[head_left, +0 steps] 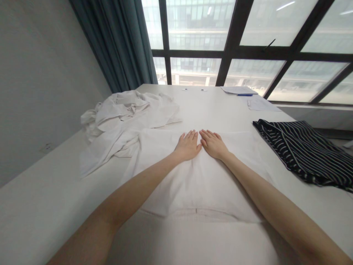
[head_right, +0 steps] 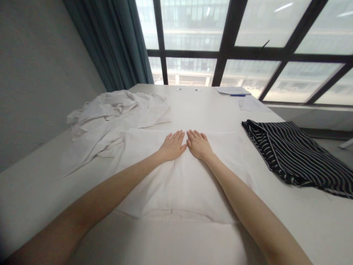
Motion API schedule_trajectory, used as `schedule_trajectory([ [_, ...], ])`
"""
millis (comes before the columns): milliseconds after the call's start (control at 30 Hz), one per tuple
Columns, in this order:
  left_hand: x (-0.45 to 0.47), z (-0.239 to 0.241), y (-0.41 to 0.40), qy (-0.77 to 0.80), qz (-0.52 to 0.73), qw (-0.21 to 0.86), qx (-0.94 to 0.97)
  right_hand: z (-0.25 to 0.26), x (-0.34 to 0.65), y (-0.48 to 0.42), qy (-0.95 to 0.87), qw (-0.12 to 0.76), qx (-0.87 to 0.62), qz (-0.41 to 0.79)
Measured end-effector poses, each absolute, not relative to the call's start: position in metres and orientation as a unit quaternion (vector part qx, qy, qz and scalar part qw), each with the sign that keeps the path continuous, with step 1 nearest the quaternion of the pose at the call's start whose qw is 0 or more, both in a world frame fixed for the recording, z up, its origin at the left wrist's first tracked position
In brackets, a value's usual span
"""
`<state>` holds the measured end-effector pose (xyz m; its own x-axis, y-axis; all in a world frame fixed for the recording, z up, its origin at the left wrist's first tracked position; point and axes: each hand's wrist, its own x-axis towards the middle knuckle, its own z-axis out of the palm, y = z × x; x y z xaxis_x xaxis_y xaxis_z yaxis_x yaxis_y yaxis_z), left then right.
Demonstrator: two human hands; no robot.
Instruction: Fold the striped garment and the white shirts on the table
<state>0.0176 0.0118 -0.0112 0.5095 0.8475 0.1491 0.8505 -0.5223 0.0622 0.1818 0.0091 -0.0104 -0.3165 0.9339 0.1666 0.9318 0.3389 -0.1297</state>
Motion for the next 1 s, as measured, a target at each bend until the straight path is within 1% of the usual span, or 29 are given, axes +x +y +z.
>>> schedule_trajectory([
  [133,0.003,-0.006,0.016,-0.476,-0.054,-0.009,-0.878,-0.010,0.192,0.008,-0.809,0.083,-0.581,0.015],
  [333,-0.041,-0.001,0.026,-0.507,-0.003,-0.029,-0.861,-0.009,0.225,0.004,-0.787,0.049,-0.615,0.032],
  [533,-0.097,-0.001,0.028,-0.554,0.012,0.000,-0.832,-0.010,0.277,-0.001,-0.741,0.025,-0.671,0.021],
  [767,-0.130,-0.004,0.030,-0.618,0.005,0.058,-0.784,-0.023,0.339,-0.006,-0.694,0.038,-0.719,-0.030],
  [1000,-0.130,-0.005,0.030,-0.634,-0.017,0.054,-0.771,-0.024,0.339,-0.010,-0.682,0.052,-0.728,-0.046],
])
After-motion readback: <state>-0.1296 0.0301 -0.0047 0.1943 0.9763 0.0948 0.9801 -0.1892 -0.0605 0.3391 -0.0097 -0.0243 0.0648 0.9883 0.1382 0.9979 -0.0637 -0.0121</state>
